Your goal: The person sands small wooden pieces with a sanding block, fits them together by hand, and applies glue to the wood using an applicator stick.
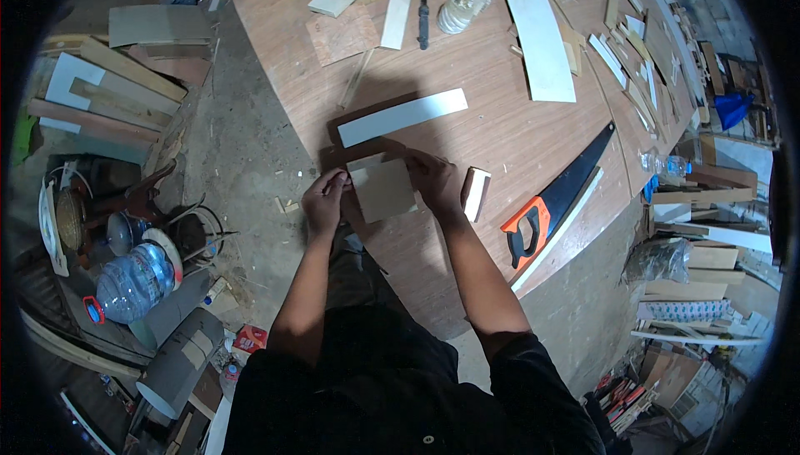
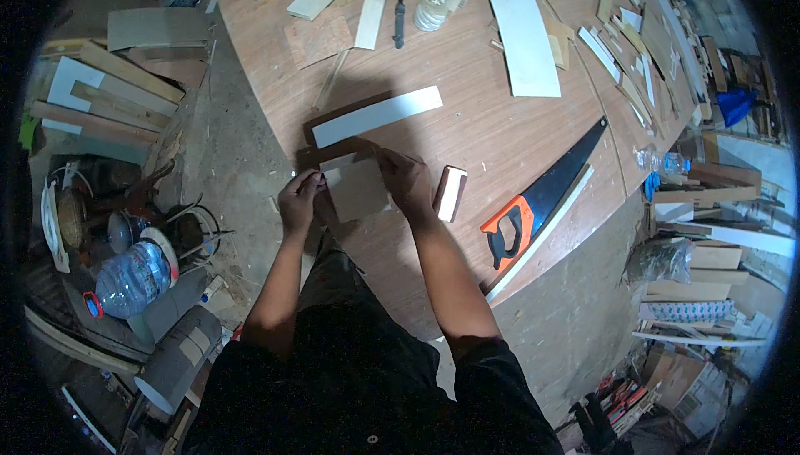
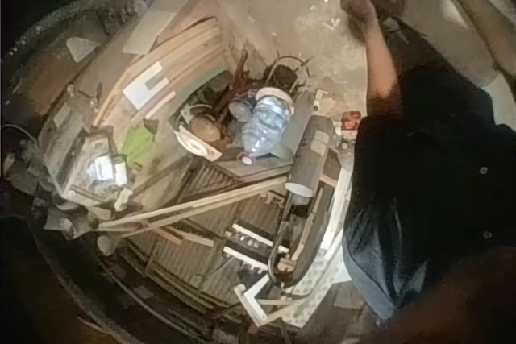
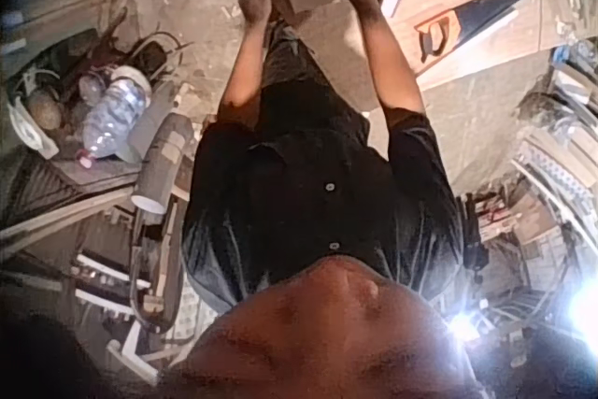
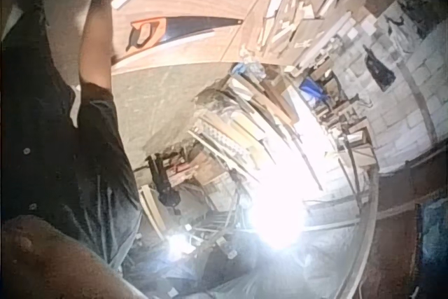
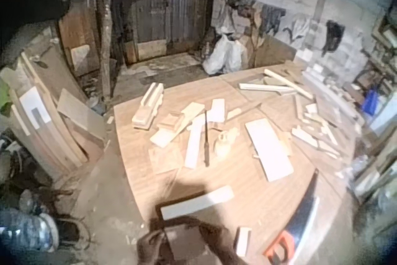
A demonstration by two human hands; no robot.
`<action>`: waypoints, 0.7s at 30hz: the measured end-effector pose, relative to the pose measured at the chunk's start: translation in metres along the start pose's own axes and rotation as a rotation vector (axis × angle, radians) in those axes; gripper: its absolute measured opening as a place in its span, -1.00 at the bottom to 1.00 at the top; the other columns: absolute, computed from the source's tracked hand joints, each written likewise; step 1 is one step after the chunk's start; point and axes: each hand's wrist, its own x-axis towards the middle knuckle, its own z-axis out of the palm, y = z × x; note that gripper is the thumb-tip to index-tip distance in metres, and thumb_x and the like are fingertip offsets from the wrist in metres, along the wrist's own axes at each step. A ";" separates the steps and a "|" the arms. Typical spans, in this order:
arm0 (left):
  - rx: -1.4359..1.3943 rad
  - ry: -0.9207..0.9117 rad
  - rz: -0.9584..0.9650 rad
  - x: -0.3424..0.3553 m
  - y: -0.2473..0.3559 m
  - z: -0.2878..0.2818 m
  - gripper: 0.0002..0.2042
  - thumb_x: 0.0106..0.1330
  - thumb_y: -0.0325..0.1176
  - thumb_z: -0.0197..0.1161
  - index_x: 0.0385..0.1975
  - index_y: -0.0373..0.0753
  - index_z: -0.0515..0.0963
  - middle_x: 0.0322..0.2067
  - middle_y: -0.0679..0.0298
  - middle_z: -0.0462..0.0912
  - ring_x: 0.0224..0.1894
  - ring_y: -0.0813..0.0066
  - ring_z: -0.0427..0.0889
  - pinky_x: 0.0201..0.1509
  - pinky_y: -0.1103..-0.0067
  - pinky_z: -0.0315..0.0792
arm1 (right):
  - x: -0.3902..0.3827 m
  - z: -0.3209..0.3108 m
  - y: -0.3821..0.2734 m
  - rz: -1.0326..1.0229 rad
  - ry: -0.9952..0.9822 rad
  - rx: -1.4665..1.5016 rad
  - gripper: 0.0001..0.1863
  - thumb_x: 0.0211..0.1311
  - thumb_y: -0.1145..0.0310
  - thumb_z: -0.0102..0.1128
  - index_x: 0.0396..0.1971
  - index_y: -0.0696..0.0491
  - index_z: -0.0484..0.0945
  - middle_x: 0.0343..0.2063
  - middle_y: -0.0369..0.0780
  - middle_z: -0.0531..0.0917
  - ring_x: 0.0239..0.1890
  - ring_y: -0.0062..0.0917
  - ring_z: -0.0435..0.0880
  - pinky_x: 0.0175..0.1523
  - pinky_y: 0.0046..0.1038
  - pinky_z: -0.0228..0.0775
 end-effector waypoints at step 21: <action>0.074 0.034 -0.049 0.003 -0.009 0.004 -0.80 0.31 -0.43 0.25 -0.16 -0.40 0.62 -0.38 0.29 0.67 -0.37 0.63 0.57 -0.22 0.67 0.45 | -0.005 0.001 0.001 0.007 0.031 -0.007 -0.81 0.21 0.25 0.20 -0.26 -0.04 0.69 -0.36 -0.15 0.69 -0.34 -0.20 0.68 -0.26 -0.27 0.52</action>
